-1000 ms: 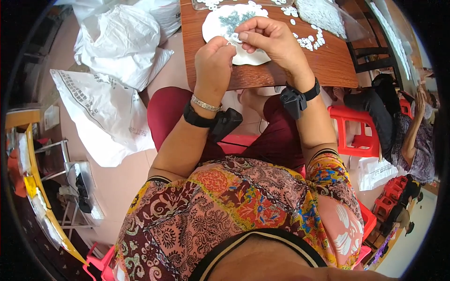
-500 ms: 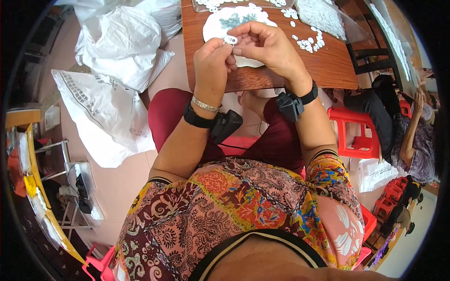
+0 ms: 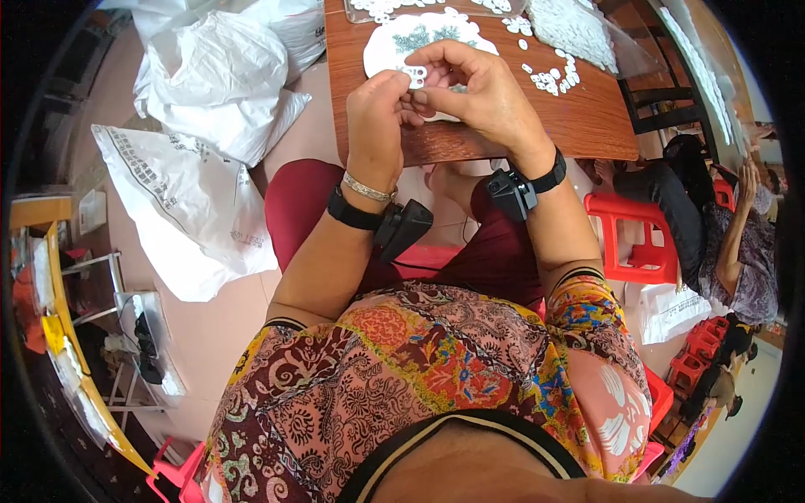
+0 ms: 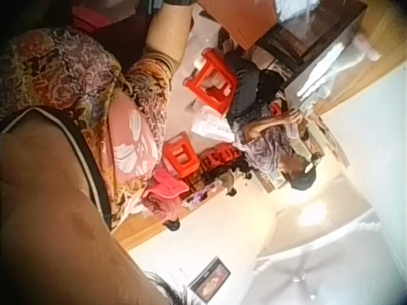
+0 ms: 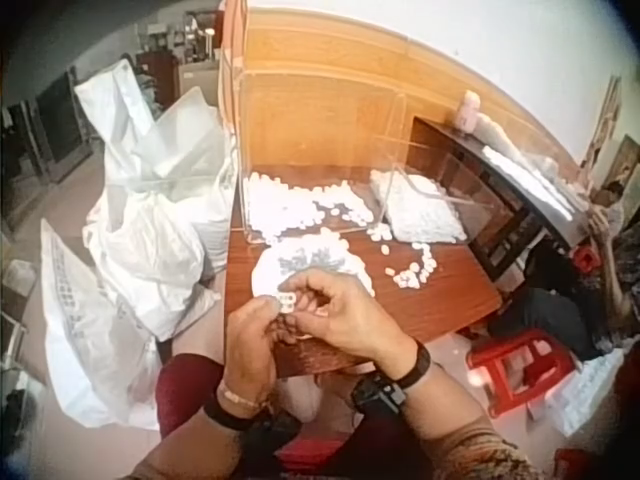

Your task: Manually assembling small white plastic components by inserting tiny grey pieces into them.

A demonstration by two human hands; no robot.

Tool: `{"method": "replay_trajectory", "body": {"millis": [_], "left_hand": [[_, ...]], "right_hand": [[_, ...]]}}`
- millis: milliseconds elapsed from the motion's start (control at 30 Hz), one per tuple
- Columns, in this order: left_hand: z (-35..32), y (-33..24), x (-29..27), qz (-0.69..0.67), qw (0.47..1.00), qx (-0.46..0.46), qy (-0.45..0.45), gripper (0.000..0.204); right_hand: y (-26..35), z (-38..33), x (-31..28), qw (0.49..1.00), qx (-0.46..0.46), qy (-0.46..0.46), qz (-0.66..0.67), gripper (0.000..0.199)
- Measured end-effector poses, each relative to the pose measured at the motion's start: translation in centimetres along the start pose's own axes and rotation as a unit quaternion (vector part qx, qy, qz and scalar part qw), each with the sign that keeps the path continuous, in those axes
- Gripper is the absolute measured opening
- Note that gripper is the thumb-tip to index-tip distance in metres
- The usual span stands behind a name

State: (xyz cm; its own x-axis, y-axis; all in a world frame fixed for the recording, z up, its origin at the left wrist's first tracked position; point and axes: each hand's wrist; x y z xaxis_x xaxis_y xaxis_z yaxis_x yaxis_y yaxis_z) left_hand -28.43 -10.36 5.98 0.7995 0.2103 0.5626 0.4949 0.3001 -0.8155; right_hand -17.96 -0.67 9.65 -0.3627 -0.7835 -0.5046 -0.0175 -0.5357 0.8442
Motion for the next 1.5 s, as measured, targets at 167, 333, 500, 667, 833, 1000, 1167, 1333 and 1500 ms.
{"method": "replay_trajectory", "body": {"millis": [167,333,500,667,833,1000,1167,1333,1500], "left_hand": [[-0.1,0.5,0.1,0.075,0.997,0.027,-0.016,0.021],[-0.1,0.9,0.1,0.118,0.991,0.044,-0.032,0.025],[-0.1,0.3,0.4,0.037,0.998,0.03,-0.042,0.022],[0.1,0.3,-0.3,-0.047,0.998,0.031,-0.018,0.018],[-0.2,0.1,-0.8,0.023,0.999,0.019,0.033,0.017],[-0.1,0.3,-0.4,0.004,0.999,0.036,0.018,0.017],[-0.3,0.5,-0.2,-0.044,0.998,0.036,0.009,0.018],[-0.6,0.6,0.1,-0.054,0.997,0.046,0.026,0.019],[-0.6,0.3,0.6,-0.01,0.998,0.056,0.023,0.02]], "right_hand": [[0.7,0.0,0.1,0.999,0.026,0.022,-0.015,0.03],[0.7,0.1,0.8,0.988,-0.025,-0.025,-0.152,0.03],[1.3,0.0,0.9,0.984,-0.046,-0.058,-0.162,0.022],[1.2,-0.1,0.7,0.98,-0.075,-0.054,-0.175,0.022],[1.1,0.0,0.6,0.974,-0.094,-0.051,-0.198,0.024],[1.4,-0.1,0.8,0.964,-0.09,-0.063,-0.24,0.024],[1.3,-0.1,0.6,0.968,-0.086,-0.051,-0.231,0.023],[1.0,-0.1,0.3,0.964,-0.103,-0.049,-0.239,0.023],[1.4,-0.4,-0.2,0.977,-0.091,-0.028,-0.19,0.026]]}}
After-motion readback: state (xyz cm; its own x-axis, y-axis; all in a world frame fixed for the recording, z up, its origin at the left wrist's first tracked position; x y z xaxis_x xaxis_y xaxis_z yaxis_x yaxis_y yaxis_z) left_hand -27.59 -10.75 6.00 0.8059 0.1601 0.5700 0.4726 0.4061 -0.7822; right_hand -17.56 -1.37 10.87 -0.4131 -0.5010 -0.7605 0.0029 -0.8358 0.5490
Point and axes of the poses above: each hand's wrist, its own z-axis towards the middle knuckle, its own x-axis out of the palm, y = z × x, and after that the axes turned 15 degrees about y, right-handed
